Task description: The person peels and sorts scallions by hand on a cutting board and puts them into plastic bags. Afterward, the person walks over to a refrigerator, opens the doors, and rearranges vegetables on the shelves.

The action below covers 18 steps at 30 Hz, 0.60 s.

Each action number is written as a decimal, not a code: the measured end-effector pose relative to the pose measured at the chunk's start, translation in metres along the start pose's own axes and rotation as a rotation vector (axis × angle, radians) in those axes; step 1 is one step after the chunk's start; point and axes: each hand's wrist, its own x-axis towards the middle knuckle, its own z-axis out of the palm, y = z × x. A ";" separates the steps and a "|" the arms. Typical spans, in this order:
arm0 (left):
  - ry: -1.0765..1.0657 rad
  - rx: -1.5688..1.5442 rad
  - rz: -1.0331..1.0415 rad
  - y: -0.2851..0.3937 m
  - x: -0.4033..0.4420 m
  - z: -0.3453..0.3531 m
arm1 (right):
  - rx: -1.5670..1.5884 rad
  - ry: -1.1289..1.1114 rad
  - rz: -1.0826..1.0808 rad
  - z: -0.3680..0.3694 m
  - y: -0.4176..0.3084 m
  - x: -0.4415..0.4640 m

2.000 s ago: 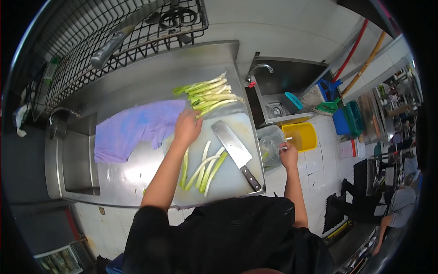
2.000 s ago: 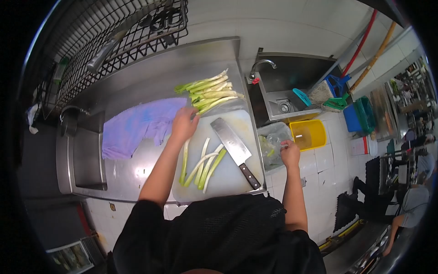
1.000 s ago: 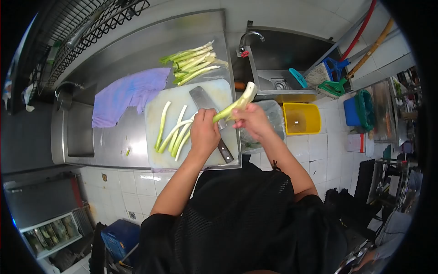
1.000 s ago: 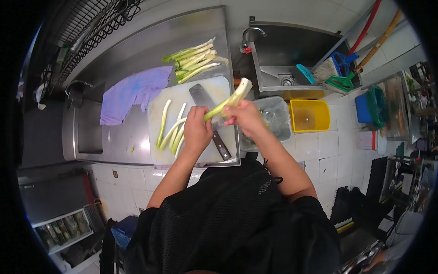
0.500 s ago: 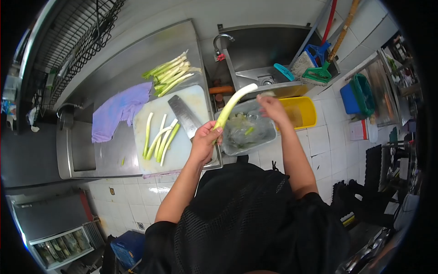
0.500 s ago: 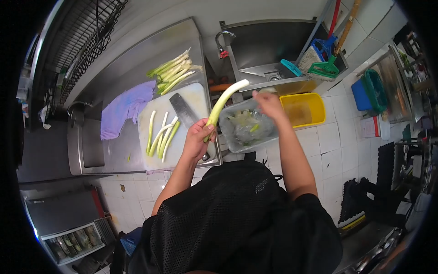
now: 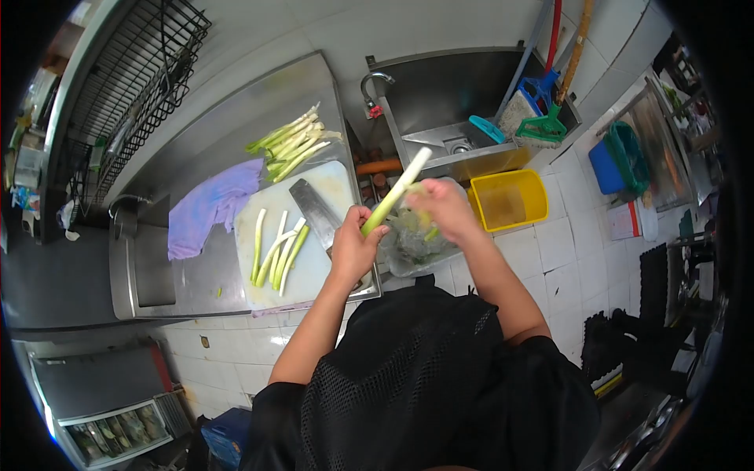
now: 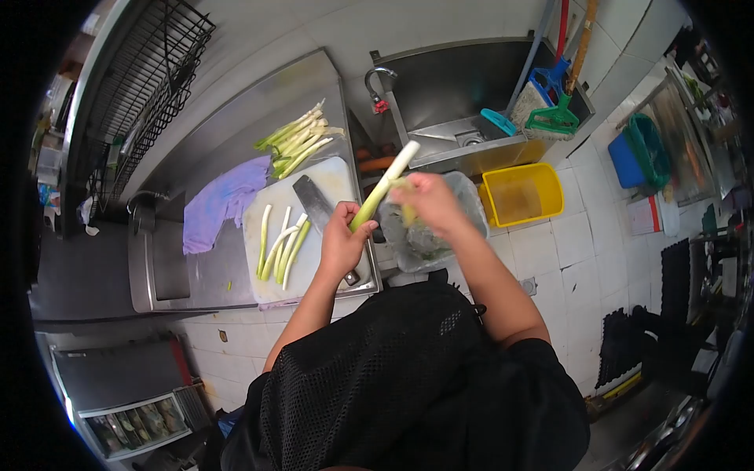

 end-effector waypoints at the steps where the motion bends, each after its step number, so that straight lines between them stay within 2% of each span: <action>1: 0.018 0.161 0.033 0.007 -0.003 -0.006 | 0.246 0.025 0.100 -0.008 -0.009 0.001; 2: 0.035 0.322 0.063 0.011 -0.006 -0.010 | 0.420 -0.028 0.063 -0.024 -0.011 0.005; 3: 0.042 0.321 0.064 0.011 -0.007 -0.010 | 0.596 -0.078 0.026 -0.039 -0.012 0.009; 6: -0.017 0.231 0.193 0.000 -0.008 -0.008 | 0.721 -0.046 0.002 -0.055 -0.032 0.020; 7: -0.037 0.131 0.175 -0.008 -0.005 -0.008 | 0.714 -0.048 -0.005 -0.068 -0.034 0.025; 9: -0.056 0.028 0.164 -0.013 -0.005 -0.016 | 0.875 -0.077 -0.164 -0.099 -0.035 0.033; 10: -0.139 -0.196 0.011 -0.013 -0.008 -0.028 | 0.872 -0.078 -0.169 -0.113 -0.040 0.033; 11: -0.222 -0.419 -0.144 -0.014 -0.010 -0.038 | 0.712 0.061 -0.157 -0.125 -0.044 0.032; 12: -0.256 -0.526 -0.112 -0.018 -0.011 -0.044 | 0.551 0.196 -0.143 -0.128 -0.047 0.033; 13: -0.253 -0.522 -0.111 -0.020 -0.012 -0.047 | 0.555 0.193 -0.144 -0.123 -0.043 0.035; 15: -0.383 -0.853 -0.119 -0.020 -0.013 -0.050 | 0.050 0.425 0.079 -0.109 -0.025 0.039; 18: -0.448 -0.988 -0.110 -0.014 -0.013 -0.049 | -0.057 0.446 0.191 -0.105 0.035 0.051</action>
